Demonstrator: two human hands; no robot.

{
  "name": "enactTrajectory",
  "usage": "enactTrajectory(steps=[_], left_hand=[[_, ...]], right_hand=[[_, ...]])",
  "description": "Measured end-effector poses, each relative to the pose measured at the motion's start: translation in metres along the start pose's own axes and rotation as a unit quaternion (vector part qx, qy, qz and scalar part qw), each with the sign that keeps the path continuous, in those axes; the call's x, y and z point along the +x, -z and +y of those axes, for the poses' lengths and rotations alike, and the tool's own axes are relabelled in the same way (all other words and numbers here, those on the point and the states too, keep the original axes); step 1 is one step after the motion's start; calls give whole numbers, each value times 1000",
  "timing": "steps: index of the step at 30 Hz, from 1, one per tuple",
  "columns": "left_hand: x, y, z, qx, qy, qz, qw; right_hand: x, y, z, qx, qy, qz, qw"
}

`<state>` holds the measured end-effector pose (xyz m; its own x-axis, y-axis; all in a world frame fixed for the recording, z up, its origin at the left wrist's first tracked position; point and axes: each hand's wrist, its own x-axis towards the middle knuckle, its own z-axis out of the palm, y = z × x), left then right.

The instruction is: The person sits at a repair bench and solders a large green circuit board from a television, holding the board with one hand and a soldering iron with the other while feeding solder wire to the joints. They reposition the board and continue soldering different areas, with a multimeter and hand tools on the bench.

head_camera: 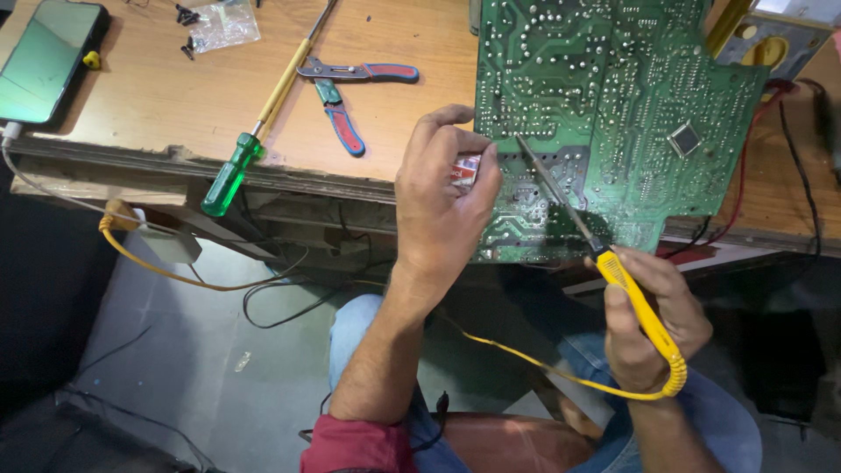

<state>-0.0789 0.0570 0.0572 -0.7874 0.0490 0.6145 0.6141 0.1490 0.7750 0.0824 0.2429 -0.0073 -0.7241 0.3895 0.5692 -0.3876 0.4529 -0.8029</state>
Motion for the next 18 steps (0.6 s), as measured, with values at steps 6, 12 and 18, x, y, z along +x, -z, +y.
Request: enactTrajectory(steps=[6,12,18], left_hand=[[-2,-3,0,10,-2,6,1000],[-2,-5,-2,29,6,9,1000],[-2,-5,-1,33,8,6,999]], right_hand=[[-3,-4,-3,-30,30,-7,999],[-5,-5,-4,17,6,4,1000],[-7,-9,-7,-29,26,2,999]])
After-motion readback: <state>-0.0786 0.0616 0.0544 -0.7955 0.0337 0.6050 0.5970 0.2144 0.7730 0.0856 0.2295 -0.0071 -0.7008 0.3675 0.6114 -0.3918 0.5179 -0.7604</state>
